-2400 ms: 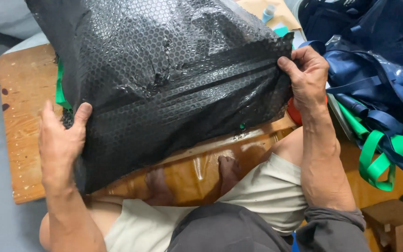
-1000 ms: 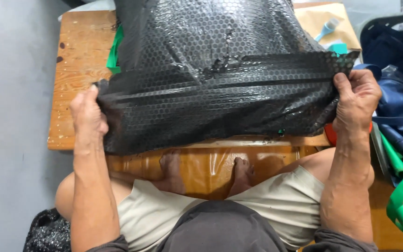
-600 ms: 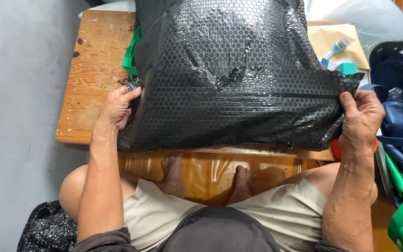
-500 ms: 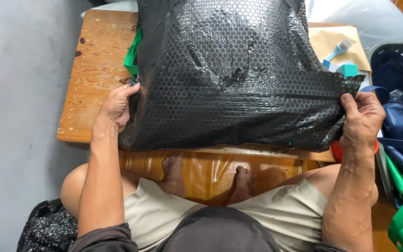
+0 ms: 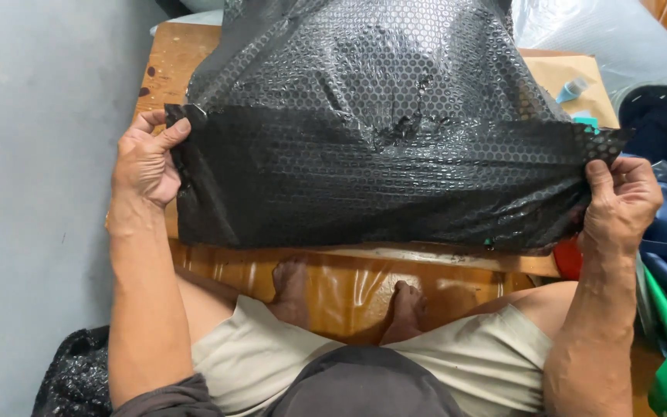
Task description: Wrapping a green foam piece in black bubble wrap and securing it with tape using a dispenser.
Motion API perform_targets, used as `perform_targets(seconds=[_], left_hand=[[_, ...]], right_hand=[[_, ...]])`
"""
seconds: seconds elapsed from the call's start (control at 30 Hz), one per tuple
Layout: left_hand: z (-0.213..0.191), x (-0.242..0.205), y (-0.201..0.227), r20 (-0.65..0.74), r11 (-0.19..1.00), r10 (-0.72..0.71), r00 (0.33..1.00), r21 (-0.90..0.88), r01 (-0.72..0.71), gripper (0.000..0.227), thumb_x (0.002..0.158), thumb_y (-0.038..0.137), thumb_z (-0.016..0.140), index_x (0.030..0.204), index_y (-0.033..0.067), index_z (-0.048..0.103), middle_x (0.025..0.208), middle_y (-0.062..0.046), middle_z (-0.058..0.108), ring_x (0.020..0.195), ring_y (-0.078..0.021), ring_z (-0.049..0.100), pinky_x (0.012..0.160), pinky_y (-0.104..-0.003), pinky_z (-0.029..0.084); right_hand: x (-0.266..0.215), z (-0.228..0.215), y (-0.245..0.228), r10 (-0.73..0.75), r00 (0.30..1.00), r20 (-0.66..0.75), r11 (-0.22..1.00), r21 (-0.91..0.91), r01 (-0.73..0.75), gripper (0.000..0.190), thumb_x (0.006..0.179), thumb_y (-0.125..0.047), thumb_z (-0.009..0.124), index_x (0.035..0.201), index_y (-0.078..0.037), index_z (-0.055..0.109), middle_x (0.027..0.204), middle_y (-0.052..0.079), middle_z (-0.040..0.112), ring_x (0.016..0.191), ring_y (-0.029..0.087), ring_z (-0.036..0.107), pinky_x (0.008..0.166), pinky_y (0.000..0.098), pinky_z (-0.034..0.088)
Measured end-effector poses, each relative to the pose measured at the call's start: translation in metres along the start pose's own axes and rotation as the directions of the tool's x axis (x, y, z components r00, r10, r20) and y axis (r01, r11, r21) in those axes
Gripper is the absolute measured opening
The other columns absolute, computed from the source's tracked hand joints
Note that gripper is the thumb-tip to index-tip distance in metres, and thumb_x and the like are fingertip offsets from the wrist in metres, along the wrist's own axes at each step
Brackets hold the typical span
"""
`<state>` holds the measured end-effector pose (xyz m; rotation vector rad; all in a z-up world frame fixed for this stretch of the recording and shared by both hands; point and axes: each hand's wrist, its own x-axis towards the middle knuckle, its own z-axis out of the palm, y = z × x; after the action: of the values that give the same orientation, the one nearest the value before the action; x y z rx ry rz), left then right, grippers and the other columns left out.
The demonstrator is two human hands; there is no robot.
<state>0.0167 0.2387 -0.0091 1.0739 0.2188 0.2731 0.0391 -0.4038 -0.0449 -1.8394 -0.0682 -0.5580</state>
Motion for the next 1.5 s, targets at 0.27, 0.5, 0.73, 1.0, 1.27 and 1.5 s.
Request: perform_targets(seconds=[0.27, 0.5, 0.73, 1.0, 1.27, 1.5], left_hand=[[0.019, -0.002, 0.028, 0.118, 0.982, -0.190, 0.975, 0.042, 0.186, 0.028, 0.092, -0.004, 0.065, 0.118, 0.0040, 0.070, 0.112, -0.007, 0.073, 0.100, -0.0121, 0.070, 0.098, -0.020, 0.055], [0.012, 0.003, 0.011, 0.015, 0.986, -0.134, 0.991, 0.103, 0.132, 0.017, 0.089, 0.002, 0.076, 0.105, -0.0026, 0.073, 0.101, -0.010, 0.076, 0.086, -0.0126, 0.071, 0.084, -0.019, 0.059], [0.016, 0.003, 0.004, -0.098, 0.982, 0.015, 0.995, 0.191, 0.004, 0.015, 0.086, 0.000, 0.080, 0.098, -0.0004, 0.072, 0.092, -0.007, 0.073, 0.080, -0.0114, 0.069, 0.083, -0.019, 0.061], [0.018, 0.000, 0.003, -0.142, 0.959, 0.010, 0.990, 0.280, 0.030, 0.012, 0.090, 0.004, 0.079, 0.100, 0.0042, 0.073, 0.093, -0.001, 0.073, 0.079, -0.0066, 0.069, 0.080, -0.014, 0.060], [0.021, -0.006, 0.004, -0.167, 0.929, 0.101, 0.981, 0.368, -0.033, 0.013, 0.094, 0.006, 0.081, 0.102, 0.0073, 0.071, 0.098, 0.002, 0.074, 0.084, -0.0038, 0.071, 0.086, -0.011, 0.062], [0.016, -0.015, 0.007, -0.137, 0.922, 0.114, 0.984, 0.384, -0.053, 0.014, 0.097, 0.008, 0.080, 0.105, 0.0086, 0.068, 0.100, 0.002, 0.071, 0.088, -0.0037, 0.069, 0.093, -0.012, 0.061]], right_hand=[[0.006, -0.008, -0.018, 0.115, 0.988, 0.099, 0.992, -0.062, -0.109, 0.010, 0.120, 0.003, 0.057, 0.120, -0.002, 0.048, 0.114, 0.007, 0.059, 0.099, 0.010, 0.054, 0.093, 0.0199, 0.046], [0.004, -0.003, -0.018, 0.217, 0.970, 0.111, 0.973, 0.061, -0.225, 0.005, 0.118, -0.004, 0.056, 0.117, -0.006, 0.051, 0.113, -0.001, 0.057, 0.094, 0.003, 0.050, 0.091, 0.0133, 0.046], [0.005, -0.004, -0.013, 0.371, 0.926, 0.072, 0.897, 0.229, -0.378, 0.004, 0.112, -0.012, 0.062, 0.107, -0.011, 0.062, 0.101, -0.006, 0.065, 0.082, -0.003, 0.056, 0.081, 0.0084, 0.049], [-0.001, 0.000, 0.005, 0.266, 0.963, -0.048, 0.959, 0.112, -0.259, 0.006, 0.109, -0.005, 0.064, 0.105, -0.008, 0.061, 0.098, -0.004, 0.062, 0.082, 0.001, 0.052, 0.083, 0.0125, 0.045], [-0.007, 0.016, -0.024, 0.073, 0.995, -0.070, 0.997, -0.024, -0.075, 0.006, 0.114, 0.002, 0.058, 0.109, 0.000, 0.056, 0.098, 0.002, 0.057, 0.083, 0.007, 0.049, 0.080, 0.0201, 0.045], [-0.011, 0.008, -0.030, 0.078, 0.997, -0.010, 0.988, 0.133, -0.076, 0.006, 0.116, -0.003, 0.055, 0.116, -0.004, 0.049, 0.113, 0.010, 0.064, 0.094, 0.009, 0.058, 0.086, 0.0195, 0.048]])
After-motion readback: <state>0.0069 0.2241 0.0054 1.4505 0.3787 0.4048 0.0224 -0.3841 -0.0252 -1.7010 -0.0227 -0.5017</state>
